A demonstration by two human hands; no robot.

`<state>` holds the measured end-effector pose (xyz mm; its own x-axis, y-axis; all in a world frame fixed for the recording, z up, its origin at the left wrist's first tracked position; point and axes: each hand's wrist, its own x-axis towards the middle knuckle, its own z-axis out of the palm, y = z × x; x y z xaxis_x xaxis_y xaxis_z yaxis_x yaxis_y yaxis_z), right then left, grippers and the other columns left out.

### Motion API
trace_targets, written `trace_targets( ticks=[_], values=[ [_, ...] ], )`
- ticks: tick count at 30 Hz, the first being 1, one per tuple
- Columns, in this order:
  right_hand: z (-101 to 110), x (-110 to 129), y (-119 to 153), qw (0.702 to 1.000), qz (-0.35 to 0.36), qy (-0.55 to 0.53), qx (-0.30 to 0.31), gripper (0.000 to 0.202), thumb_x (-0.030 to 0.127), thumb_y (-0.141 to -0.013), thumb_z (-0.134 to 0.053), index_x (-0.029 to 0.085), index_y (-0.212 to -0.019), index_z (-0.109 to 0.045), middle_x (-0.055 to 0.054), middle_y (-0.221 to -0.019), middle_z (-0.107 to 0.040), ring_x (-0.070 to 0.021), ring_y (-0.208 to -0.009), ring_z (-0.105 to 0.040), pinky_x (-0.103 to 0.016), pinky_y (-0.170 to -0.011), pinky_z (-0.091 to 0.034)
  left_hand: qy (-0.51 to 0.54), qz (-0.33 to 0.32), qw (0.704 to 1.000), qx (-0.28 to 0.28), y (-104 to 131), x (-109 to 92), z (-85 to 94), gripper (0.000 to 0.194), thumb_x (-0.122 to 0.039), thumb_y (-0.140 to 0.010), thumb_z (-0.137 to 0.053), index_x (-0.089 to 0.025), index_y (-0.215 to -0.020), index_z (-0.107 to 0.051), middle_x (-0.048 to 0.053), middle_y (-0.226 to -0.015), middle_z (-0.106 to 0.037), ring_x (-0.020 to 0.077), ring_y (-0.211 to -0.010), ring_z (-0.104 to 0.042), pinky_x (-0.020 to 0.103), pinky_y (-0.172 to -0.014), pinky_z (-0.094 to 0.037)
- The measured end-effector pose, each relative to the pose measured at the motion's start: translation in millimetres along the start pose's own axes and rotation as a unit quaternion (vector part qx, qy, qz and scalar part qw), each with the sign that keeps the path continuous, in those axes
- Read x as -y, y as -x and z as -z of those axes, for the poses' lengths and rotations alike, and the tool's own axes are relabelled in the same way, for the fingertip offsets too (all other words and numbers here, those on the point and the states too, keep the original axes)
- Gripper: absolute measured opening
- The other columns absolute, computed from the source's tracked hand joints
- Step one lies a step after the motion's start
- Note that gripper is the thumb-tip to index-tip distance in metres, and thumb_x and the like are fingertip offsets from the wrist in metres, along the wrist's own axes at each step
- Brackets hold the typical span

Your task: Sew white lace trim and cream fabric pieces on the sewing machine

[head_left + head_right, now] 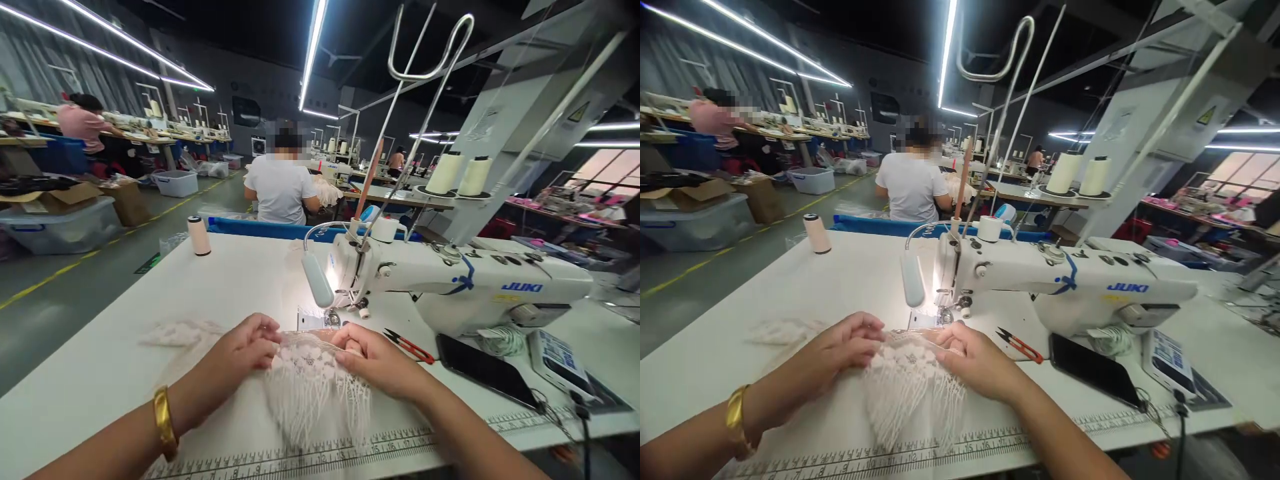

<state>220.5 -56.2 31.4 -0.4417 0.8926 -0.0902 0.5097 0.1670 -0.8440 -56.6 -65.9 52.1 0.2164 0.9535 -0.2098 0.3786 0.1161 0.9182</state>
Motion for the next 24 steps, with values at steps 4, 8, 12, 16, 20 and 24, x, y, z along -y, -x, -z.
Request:
trace_targets(
  ticks=[4,8,12,16,20,24],
  values=[
    [14,-11,-9,0.987,-0.049,0.144,-0.051,0.012,0.022,-0.090,-0.060,0.024,-0.102,-0.064,0.004,-0.072,-0.054,-0.0165,-0.069,-0.050,-0.025,-0.059,-0.028,-0.275,-0.281,0.920,-0.007,-23,4,-21.9,0.021,-0.026,-0.094,-0.045,-0.023,-0.107,-0.061,0.009,-0.118,-0.065,0.0258,-0.106,-0.060,0.041,-0.093,-0.050],
    [22,-17,-15,0.987,-0.051,0.144,-0.050,0.017,0.024,-0.091,-0.060,0.024,-0.106,-0.065,0.004,-0.076,-0.060,-0.0174,-0.072,-0.056,-0.025,-0.061,-0.033,-0.401,-0.341,0.832,0.178,-35,-11,-49.3,0.017,-0.019,-0.085,-0.058,-0.021,-0.100,-0.065,0.009,-0.120,-0.066,0.0295,-0.113,-0.059,0.045,-0.096,-0.050],
    [29,-27,-8,0.985,-0.060,0.140,-0.085,0.016,0.026,-0.092,-0.062,0.021,-0.107,-0.063,0.001,-0.086,-0.066,-0.0194,-0.080,-0.061,-0.027,-0.066,-0.039,-0.452,-0.253,0.839,0.166,-43,-20,-58.7,0.016,-0.024,-0.081,-0.065,-0.019,-0.097,-0.067,0.010,-0.115,-0.065,0.0323,-0.106,-0.059,0.049,-0.090,-0.050],
    [13,-17,7,0.979,-0.017,0.154,-0.136,0.013,0.023,-0.098,-0.056,0.022,-0.109,-0.063,-0.001,-0.092,-0.068,-0.0208,-0.086,-0.062,-0.031,-0.075,-0.042,-0.310,-0.172,0.921,0.163,-58,-25,-51.8,0.034,-0.043,-0.099,-0.041,-0.019,-0.085,-0.061,0.007,-0.092,-0.065,0.0246,-0.085,-0.062,0.040,-0.078,-0.050],
    [-13,4,19,0.986,0.108,0.000,-0.126,0.024,0.032,-0.102,-0.059,0.027,-0.126,-0.061,-0.003,-0.108,-0.070,-0.0203,-0.098,-0.065,-0.031,-0.083,-0.050,-0.121,-0.024,0.965,0.231,-73,-23,-45.3,0.056,-0.068,-0.097,-0.032,-0.020,-0.079,-0.054,0.001,-0.073,-0.059,0.0176,-0.063,-0.057,0.031,-0.063,-0.047],
    [-19,5,33,0.971,0.128,-0.022,-0.198,0.018,0.035,-0.105,-0.055,0.025,-0.118,-0.063,-0.002,-0.101,-0.069,-0.0174,-0.088,-0.063,-0.030,-0.079,-0.051,-0.111,-0.060,0.968,0.218,-76,-14,-41.4,0.036,-0.055,-0.086,-0.059,-0.020,-0.095,-0.057,-0.005,-0.069,-0.050,0.0151,-0.063,-0.049,0.026,-0.059,-0.039]
  ],
)
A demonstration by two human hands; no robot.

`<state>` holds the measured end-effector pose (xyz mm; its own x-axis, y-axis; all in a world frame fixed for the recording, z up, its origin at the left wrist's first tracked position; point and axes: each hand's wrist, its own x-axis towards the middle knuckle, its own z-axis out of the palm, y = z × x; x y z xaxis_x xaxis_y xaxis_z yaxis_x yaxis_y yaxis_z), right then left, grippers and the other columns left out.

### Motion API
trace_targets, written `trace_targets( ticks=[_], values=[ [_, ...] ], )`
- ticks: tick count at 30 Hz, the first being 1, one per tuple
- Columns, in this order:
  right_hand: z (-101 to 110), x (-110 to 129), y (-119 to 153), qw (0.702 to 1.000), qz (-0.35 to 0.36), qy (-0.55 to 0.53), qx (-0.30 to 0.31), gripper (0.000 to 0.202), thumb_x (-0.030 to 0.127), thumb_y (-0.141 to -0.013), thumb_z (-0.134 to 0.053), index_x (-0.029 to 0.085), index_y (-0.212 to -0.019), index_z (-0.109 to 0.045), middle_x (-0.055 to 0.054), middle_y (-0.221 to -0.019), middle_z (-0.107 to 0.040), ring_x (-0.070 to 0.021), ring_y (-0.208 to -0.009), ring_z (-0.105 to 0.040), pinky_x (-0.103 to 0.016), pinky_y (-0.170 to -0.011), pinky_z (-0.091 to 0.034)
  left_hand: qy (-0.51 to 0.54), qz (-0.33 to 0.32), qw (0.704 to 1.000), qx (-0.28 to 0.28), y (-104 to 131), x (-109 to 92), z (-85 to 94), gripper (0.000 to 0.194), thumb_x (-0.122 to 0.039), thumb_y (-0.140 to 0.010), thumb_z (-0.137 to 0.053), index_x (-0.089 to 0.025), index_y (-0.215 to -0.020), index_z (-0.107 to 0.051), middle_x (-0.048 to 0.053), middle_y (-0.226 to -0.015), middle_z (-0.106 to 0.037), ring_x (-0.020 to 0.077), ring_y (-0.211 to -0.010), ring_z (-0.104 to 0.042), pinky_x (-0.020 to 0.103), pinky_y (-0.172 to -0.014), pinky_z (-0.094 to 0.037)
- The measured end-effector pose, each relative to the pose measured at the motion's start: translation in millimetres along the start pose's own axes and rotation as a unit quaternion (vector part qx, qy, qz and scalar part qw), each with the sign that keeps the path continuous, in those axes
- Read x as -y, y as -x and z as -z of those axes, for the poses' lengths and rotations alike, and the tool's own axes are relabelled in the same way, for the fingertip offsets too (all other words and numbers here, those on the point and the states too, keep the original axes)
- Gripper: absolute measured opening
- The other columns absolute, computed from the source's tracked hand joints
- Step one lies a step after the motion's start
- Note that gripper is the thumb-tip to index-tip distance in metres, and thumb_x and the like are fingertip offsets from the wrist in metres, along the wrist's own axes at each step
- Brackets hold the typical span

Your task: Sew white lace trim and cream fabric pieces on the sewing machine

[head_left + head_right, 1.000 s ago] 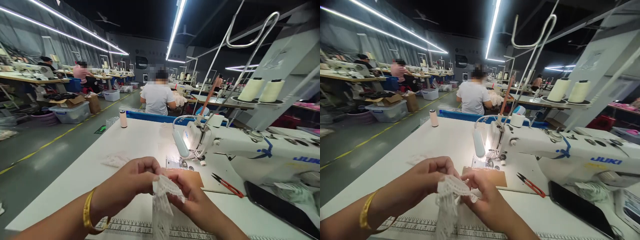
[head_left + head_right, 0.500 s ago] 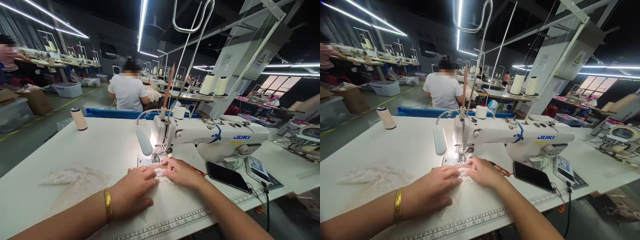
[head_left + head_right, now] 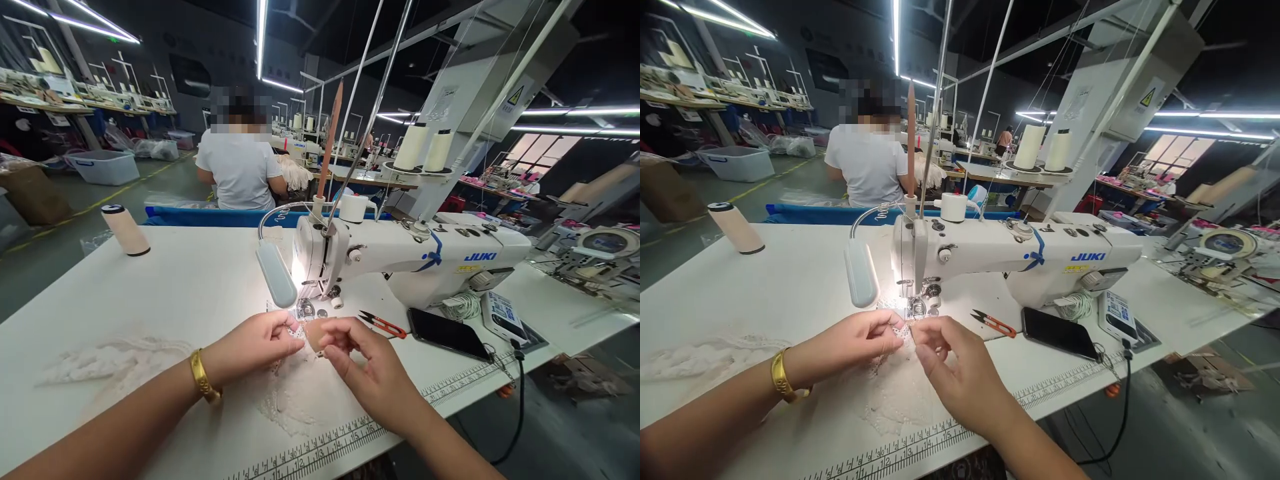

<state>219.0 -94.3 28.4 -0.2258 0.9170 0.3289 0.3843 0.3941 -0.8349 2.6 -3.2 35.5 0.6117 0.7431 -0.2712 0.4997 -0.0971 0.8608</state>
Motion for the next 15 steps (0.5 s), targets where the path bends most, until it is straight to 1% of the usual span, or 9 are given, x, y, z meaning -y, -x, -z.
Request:
trace_targets(
  ticks=[1,3,5,7,8,10,12,13,15],
  values=[
    [3,-1,5,0.999,0.007,0.038,0.004,0.015,0.031,-0.105,-0.053,0.024,-0.113,-0.064,-0.002,-0.098,-0.067,-0.0175,-0.087,-0.062,-0.030,-0.077,-0.050,-0.006,0.000,1.000,-0.003,1,2,-0.5,0.033,-0.048,-0.082,-0.063,-0.020,-0.099,-0.057,-0.006,-0.069,-0.049,0.0152,-0.064,-0.048,0.026,-0.058,-0.037],
    [8,-5,18,0.993,0.022,0.106,0.056,0.013,0.023,-0.103,-0.054,0.024,-0.112,-0.063,-0.003,-0.101,-0.065,-0.0186,-0.092,-0.060,-0.030,-0.079,-0.050,-0.021,0.002,1.000,-0.017,2,6,-2.5,0.032,-0.038,-0.077,-0.062,-0.020,-0.103,-0.055,-0.006,-0.070,-0.049,0.0161,-0.065,-0.048,0.026,-0.057,-0.036],
    [9,-10,32,0.980,0.044,0.156,0.117,0.019,0.015,-0.098,-0.059,0.024,-0.115,-0.062,-0.004,-0.106,-0.063,-0.0201,-0.097,-0.058,-0.032,-0.083,-0.049,-0.051,-0.003,0.998,-0.041,3,7,-5.1,0.031,-0.034,-0.076,-0.057,-0.021,-0.105,-0.053,-0.005,-0.072,-0.051,0.0174,-0.068,-0.050,0.027,-0.059,-0.039],
    [5,-15,41,0.969,0.066,0.192,0.137,0.016,0.012,-0.096,-0.061,0.023,-0.109,-0.062,-0.004,-0.103,-0.062,-0.0206,-0.095,-0.056,-0.031,-0.080,-0.048,-0.086,-0.010,0.994,-0.067,2,7,-7.1,0.030,-0.033,-0.078,-0.054,-0.022,-0.106,-0.050,-0.005,-0.073,-0.052,0.0181,-0.069,-0.051,0.028,-0.061,-0.040],
    [1,-18,44,0.967,0.081,0.205,0.128,0.011,0.012,-0.098,-0.059,0.022,-0.102,-0.061,-0.004,-0.097,-0.060,-0.0201,-0.090,-0.055,-0.030,-0.075,-0.046,-0.101,-0.014,0.992,-0.077,2,6,-7.5,0.029,-0.033,-0.079,-0.053,-0.022,-0.105,-0.050,-0.005,-0.073,-0.052,0.0180,-0.069,-0.050,0.028,-0.062,-0.040],
    [-10,-23,45,0.966,0.113,0.215,0.090,0.012,0.013,-0.101,-0.052,0.021,-0.093,-0.058,-0.003,-0.089,-0.058,-0.0191,-0.083,-0.052,-0.028,-0.070,-0.043,-0.129,-0.027,0.987,-0.089,0,3,-6.8,0.024,-0.032,-0.082,-0.051,-0.023,-0.104,-0.050,-0.006,-0.070,-0.049,0.0174,-0.066,-0.049,0.028,-0.060,-0.039],
    [-24,-26,43,0.969,0.137,0.199,0.054,0.013,0.014,-0.102,-0.049,0.021,-0.093,-0.056,-0.003,-0.088,-0.058,-0.0184,-0.080,-0.050,-0.028,-0.068,-0.041,-0.167,-0.052,0.980,-0.093,-2,1,-4.6,0.014,-0.030,-0.085,-0.047,-0.023,-0.096,-0.053,-0.005,-0.069,-0.051,0.0173,-0.065,-0.049,0.027,-0.060,-0.038],
    [-30,-28,42,0.971,0.144,0.187,0.043,0.011,0.016,-0.102,-0.049,0.021,-0.094,-0.056,-0.003,-0.089,-0.058,-0.0181,-0.080,-0.050,-0.028,-0.068,-0.041,-0.187,-0.068,0.976,-0.091,-3,1,-3.3,0.012,-0.028,-0.086,-0.045,-0.023,-0.091,-0.055,-0.004,-0.072,-0.054,0.0177,-0.068,-0.051,0.028,-0.062,-0.040],
    [-42,-29,40,0.972,0.156,0.176,0.027,0.009,0.019,-0.101,-0.050,0.021,-0.094,-0.056,-0.003,-0.089,-0.058,-0.0178,-0.079,-0.050,-0.028,-0.067,-0.040,-0.223,-0.097,0.967,-0.080,-5,3,-1.3,0.019,-0.024,-0.086,-0.044,-0.022,-0.084,-0.062,0.000,-0.083,-0.064,0.0191,-0.079,-0.058,0.029,-0.071,-0.045]
  ],
)
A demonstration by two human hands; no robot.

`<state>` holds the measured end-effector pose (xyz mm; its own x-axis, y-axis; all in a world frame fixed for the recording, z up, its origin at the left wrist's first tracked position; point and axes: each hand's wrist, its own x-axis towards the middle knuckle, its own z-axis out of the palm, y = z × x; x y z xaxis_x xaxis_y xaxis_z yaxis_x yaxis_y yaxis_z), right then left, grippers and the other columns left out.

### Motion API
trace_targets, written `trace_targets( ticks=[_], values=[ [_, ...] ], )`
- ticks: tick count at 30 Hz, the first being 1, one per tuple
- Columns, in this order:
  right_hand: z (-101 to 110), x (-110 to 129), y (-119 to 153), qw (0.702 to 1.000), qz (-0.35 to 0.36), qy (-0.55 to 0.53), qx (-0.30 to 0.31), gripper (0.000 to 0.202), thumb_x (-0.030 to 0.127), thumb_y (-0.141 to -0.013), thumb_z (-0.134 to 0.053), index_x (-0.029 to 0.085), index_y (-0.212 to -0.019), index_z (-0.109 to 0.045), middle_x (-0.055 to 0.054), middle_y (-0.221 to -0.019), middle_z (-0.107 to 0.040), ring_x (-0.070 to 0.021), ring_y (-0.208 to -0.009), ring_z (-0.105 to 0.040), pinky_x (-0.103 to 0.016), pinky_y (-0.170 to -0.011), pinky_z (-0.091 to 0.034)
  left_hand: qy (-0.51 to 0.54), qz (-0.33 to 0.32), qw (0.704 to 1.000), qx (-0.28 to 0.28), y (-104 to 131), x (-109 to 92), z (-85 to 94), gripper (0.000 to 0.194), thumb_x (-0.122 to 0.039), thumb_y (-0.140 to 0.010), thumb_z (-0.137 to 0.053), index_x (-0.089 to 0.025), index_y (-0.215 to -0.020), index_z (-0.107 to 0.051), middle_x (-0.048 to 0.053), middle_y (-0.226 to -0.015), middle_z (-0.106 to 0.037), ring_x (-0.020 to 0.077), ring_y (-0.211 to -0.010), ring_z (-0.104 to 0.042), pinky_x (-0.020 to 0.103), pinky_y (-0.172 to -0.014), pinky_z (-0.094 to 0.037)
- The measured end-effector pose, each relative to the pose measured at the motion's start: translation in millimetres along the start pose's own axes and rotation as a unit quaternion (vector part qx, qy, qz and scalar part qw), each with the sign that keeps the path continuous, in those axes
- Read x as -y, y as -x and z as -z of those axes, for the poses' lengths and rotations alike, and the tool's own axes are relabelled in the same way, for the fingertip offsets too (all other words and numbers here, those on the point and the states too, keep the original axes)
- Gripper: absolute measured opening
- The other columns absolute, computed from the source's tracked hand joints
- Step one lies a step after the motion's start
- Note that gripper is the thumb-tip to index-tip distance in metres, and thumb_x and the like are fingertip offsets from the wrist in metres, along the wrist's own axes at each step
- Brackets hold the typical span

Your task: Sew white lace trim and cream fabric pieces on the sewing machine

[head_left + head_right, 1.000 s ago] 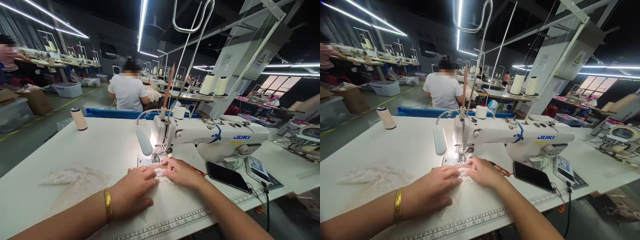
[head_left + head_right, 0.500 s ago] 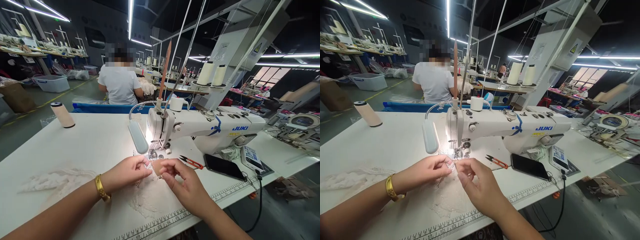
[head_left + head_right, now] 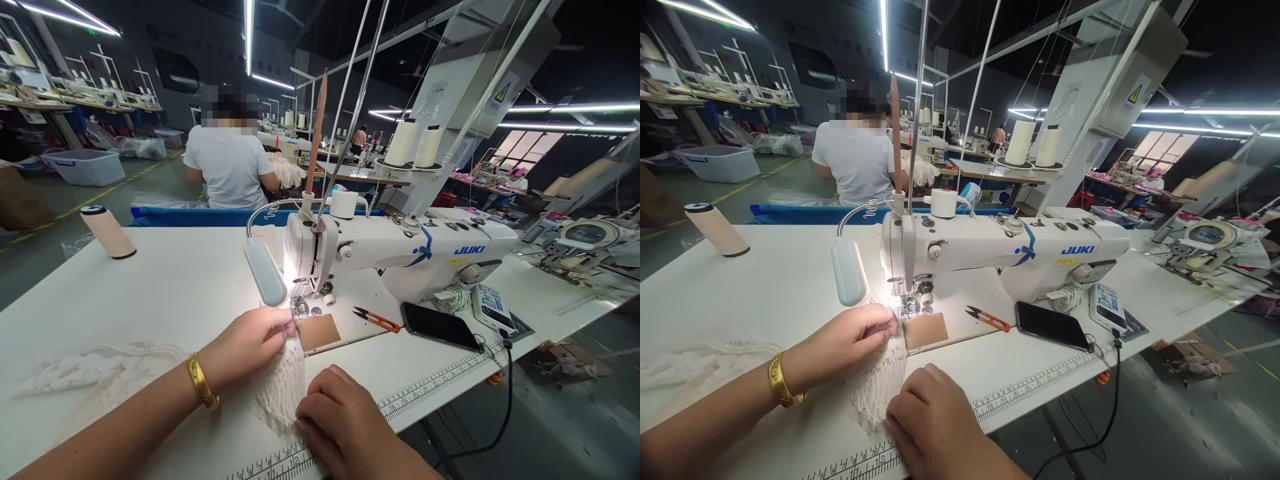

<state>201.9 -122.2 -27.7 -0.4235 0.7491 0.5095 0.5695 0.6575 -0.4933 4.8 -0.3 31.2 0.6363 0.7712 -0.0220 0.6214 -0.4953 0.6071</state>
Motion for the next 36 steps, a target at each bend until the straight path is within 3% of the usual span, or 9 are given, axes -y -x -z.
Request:
trace_targets(
  ticks=[3,7,14,21,29,34,36],
  values=[
    [-9,0,0,1.000,0.004,0.018,0.001,0.009,0.020,-0.099,-0.052,0.022,-0.091,-0.055,-0.003,-0.087,-0.057,-0.0179,-0.077,-0.049,-0.028,-0.065,-0.039,-0.039,-0.017,0.999,0.017,2,4,-1.5,0.030,-0.023,-0.087,-0.044,-0.024,-0.092,-0.074,0.004,-0.097,-0.070,0.0213,-0.089,-0.064,0.032,-0.080,-0.049],
    [-2,-4,-1,0.999,-0.016,0.023,0.015,0.010,0.017,-0.100,-0.051,0.022,-0.092,-0.055,-0.003,-0.089,-0.057,-0.0189,-0.080,-0.050,-0.028,-0.068,-0.041,-0.072,0.013,0.997,0.025,7,5,-2.5,0.031,-0.027,-0.088,-0.046,-0.024,-0.099,-0.075,0.005,-0.093,-0.071,0.0235,-0.087,-0.065,0.033,-0.077,-0.050],
    [8,-8,-6,0.999,-0.032,-0.013,0.015,0.008,0.016,-0.100,-0.053,0.022,-0.095,-0.056,-0.003,-0.090,-0.057,-0.0184,-0.081,-0.052,-0.028,-0.070,-0.041,0.003,-0.001,1.000,-0.024,5,12,-4.3,0.032,-0.034,-0.093,-0.048,-0.027,-0.106,-0.076,0.003,-0.108,-0.074,0.0236,-0.101,-0.066,0.035,-0.089,-0.050],
    [1,-9,-5,1.000,-0.003,0.006,0.001,0.008,0.016,-0.100,-0.051,0.021,-0.094,-0.056,-0.003,-0.088,-0.057,-0.0176,-0.078,-0.049,-0.028,-0.067,-0.039,-0.065,-0.023,0.998,-0.006,3,12,-7.1,0.039,-0.036,-0.098,-0.041,-0.024,-0.097,-0.078,0.005,-0.090,-0.069,0.0226,-0.087,-0.063,0.034,-0.075,-0.047],
    [-6,-12,-3,0.999,0.008,0.040,0.000,0.010,0.015,-0.098,-0.051,0.020,-0.091,-0.055,-0.003,-0.087,-0.056,-0.0177,-0.076,-0.046,-0.027,-0.065,-0.036,-0.080,-0.012,0.997,-0.002,5,9,-7.1,0.034,-0.031,-0.096,-0.043,-0.025,-0.098,-0.076,0.005,-0.093,-0.067,0.0223,-0.088,-0.063,0.033,-0.076,-0.046],
    [5,-9,-6,0.999,-0.010,-0.003,0.048,0.008,0.019,-0.097,-0.057,0.020,-0.090,-0.056,-0.003,-0.089,-0.056,-0.0186,-0.080,-0.049,-0.029,-0.069,-0.039,-0.064,0.002,0.997,-0.040,6,4,-3.3,0.028,-0.030,-0.091,-0.048,-0.023,-0.110,-0.068,0.004,-0.103,-0.070,0.0237,-0.091,-0.065,0.034,-0.078,-0.048],
    [15,-10,-13,0.996,-0.030,-0.040,0.076,0.003,0.019,-0.098,-0.057,0.020,-0.096,-0.058,-0.003,-0.091,-0.056,-0.0191,-0.083,-0.051,-0.030,-0.071,-0.041,-0.056,0.016,0.997,-0.051,7,2,-1.0,0.031,-0.030,-0.090,-0.048,-0.021,-0.115,-0.064,0.004,-0.096,-0.071,0.0231,-0.083,-0.065,0.033,-0.073,-0.047]
  ],
)
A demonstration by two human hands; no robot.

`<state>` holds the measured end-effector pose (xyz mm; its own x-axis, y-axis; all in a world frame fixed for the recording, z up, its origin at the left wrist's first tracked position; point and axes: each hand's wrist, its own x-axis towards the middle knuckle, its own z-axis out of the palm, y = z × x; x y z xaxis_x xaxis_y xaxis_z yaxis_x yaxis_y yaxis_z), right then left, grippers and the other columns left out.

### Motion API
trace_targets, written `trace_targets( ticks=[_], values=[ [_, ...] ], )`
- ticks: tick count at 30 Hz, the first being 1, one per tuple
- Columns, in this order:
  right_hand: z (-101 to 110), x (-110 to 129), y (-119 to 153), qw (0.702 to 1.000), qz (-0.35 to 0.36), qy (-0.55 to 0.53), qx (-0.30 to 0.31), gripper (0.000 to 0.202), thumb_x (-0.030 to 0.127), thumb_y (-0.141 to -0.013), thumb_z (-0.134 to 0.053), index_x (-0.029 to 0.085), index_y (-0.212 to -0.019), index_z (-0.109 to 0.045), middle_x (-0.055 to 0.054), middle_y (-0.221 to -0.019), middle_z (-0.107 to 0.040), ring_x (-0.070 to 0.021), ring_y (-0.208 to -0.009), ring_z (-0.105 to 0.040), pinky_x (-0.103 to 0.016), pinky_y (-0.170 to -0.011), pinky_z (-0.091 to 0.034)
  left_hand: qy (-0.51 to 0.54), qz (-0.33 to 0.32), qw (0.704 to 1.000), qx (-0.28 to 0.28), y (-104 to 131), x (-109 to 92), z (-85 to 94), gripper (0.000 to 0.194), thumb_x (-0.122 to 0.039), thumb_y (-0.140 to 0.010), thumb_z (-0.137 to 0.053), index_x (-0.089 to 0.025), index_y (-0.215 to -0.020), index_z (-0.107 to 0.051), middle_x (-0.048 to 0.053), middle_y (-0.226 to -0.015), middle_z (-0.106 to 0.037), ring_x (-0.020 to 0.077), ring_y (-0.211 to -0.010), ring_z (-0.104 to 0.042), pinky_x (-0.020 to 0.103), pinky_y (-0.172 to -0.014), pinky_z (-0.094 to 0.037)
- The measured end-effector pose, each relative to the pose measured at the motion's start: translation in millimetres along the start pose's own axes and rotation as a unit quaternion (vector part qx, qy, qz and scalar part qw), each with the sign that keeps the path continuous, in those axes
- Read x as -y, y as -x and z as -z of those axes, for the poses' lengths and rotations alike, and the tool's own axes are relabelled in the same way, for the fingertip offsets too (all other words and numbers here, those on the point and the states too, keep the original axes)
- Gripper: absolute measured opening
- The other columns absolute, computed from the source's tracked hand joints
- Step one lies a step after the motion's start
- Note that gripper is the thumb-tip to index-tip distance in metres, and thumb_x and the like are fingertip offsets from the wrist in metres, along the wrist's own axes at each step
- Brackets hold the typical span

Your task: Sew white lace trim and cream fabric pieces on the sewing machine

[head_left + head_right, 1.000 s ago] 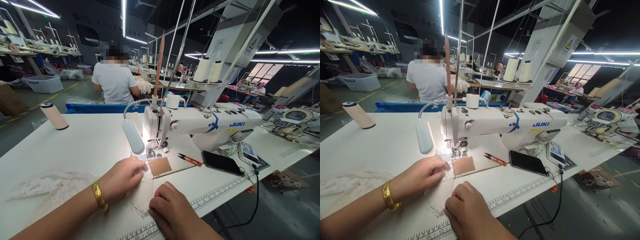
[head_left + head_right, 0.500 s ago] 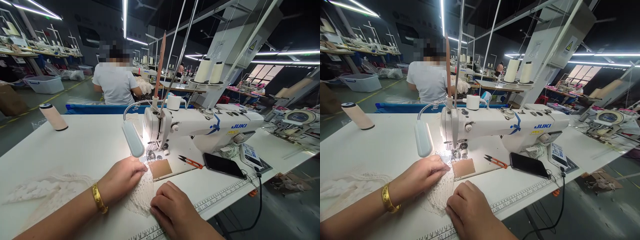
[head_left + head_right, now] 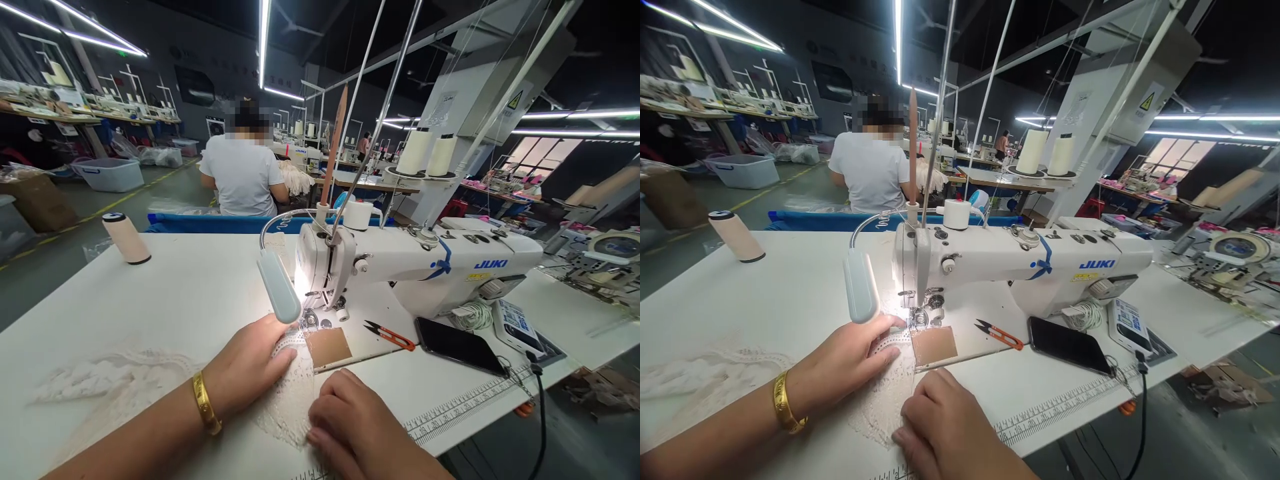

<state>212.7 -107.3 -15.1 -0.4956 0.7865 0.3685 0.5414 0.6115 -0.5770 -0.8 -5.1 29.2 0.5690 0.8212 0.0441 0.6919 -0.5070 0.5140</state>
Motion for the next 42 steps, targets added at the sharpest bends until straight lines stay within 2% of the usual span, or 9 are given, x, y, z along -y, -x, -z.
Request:
trace_targets(
  ticks=[4,10,13,17,25,30,34,39,42],
  values=[
    [20,-7,-21,1.000,-0.009,-0.006,0.005,0.021,0.015,-0.102,-0.054,0.021,-0.121,-0.059,-0.005,-0.103,-0.059,-0.0214,-0.094,-0.053,-0.033,-0.081,-0.045,-0.008,0.037,0.999,0.004,1,2,0.2,0.036,-0.029,-0.089,-0.043,-0.018,-0.118,-0.061,-0.001,-0.067,-0.059,0.0218,-0.062,-0.057,0.032,-0.061,-0.041],
    [13,-27,-50,0.995,-0.039,0.086,0.033,0.022,0.009,-0.098,-0.060,0.019,-0.118,-0.063,-0.007,-0.103,-0.058,-0.0253,-0.094,-0.050,-0.041,-0.083,-0.049,-0.003,0.057,0.998,0.003,-1,8,-7.5,0.035,-0.027,-0.089,-0.039,-0.018,-0.115,-0.061,0.001,-0.073,-0.060,0.0212,-0.063,-0.055,0.033,-0.063,-0.042],
    [4,-30,-52,0.992,-0.059,0.105,0.030,0.015,0.009,-0.097,-0.061,0.018,-0.108,-0.063,-0.007,-0.101,-0.058,-0.0257,-0.093,-0.050,-0.042,-0.082,-0.049,-0.002,0.063,0.998,0.008,-1,9,-8.7,0.037,-0.023,-0.088,-0.039,-0.017,-0.118,-0.060,0.001,-0.076,-0.061,0.0208,-0.065,-0.057,0.033,-0.065,-0.044],
    [0,-30,-49,0.992,-0.066,0.108,0.028,0.010,0.011,-0.098,-0.060,0.018,-0.104,-0.062,-0.008,-0.102,-0.057,-0.0259,-0.094,-0.049,-0.042,-0.083,-0.050,-0.011,0.077,0.997,0.023,-2,5,-6.4,0.037,-0.020,-0.088,-0.040,-0.017,-0.118,-0.061,-0.001,-0.069,-0.056,0.0200,-0.062,-0.054,0.032,-0.063,-0.043],
    [-1,-31,-50,0.991,-0.066,0.116,0.029,0.026,0.011,-0.099,-0.056,0.020,-0.123,-0.062,-0.007,-0.102,-0.056,-0.0261,-0.093,-0.048,-0.042,-0.081,-0.050,0.004,0.083,0.996,0.032,-1,-1,-3.1,0.031,-0.015,-0.088,-0.041,-0.019,-0.110,-0.062,-0.004,-0.063,-0.048,0.0180,-0.057,-0.047,0.030,-0.058,-0.038],
    [-1,-31,-49,0.991,-0.065,0.118,0.023,0.025,0.011,-0.099,-0.056,0.020,-0.121,-0.062,-0.007,-0.102,-0.055,-0.0258,-0.093,-0.047,-0.041,-0.081,-0.049,0.013,0.086,0.996,0.029,-2,0,-0.2,0.029,-0.014,-0.086,-0.043,-0.018,-0.108,-0.062,-0.003,-0.069,-0.051,0.0185,-0.063,-0.050,0.030,-0.061,-0.039],
    [0,-31,-50,0.991,-0.065,0.118,0.024,0.020,0.011,-0.099,-0.056,0.020,-0.116,-0.062,-0.007,-0.102,-0.055,-0.0253,-0.093,-0.047,-0.041,-0.081,-0.049,0.012,0.093,0.995,0.042,-1,-3,1.3,0.029,-0.013,-0.087,-0.041,-0.018,-0.106,-0.063,-0.004,-0.063,-0.050,0.0170,-0.057,-0.047,0.029,-0.056,-0.036],
    [-1,-31,-50,0.990,-0.066,0.124,0.028,0.025,0.012,-0.099,-0.057,0.020,-0.122,-0.062,-0.007,-0.102,-0.055,-0.0254,-0.093,-0.047,-0.041,-0.081,-0.050,0.008,0.035,0.999,0.024,-2,-1,-0.1,0.033,-0.010,-0.085,-0.041,-0.022,-0.097,-0.069,-0.004,-0.061,-0.053,0.0161,-0.054,-0.047,0.029,-0.058,-0.037],
    [-1,-31,-50,0.989,-0.068,0.126,0.028,0.025,0.011,-0.099,-0.057,0.022,-0.121,-0.063,-0.007,-0.101,-0.054,-0.0255,-0.093,-0.047,-0.041,-0.080,-0.050,-0.016,-0.028,0.999,-0.006,-1,4,-5.4,0.034,-0.008,-0.085,-0.040,-0.022,-0.087,-0.071,0.000,-0.074,-0.061,0.0157,-0.059,-0.052,0.029,-0.060,-0.039]
  ],
)
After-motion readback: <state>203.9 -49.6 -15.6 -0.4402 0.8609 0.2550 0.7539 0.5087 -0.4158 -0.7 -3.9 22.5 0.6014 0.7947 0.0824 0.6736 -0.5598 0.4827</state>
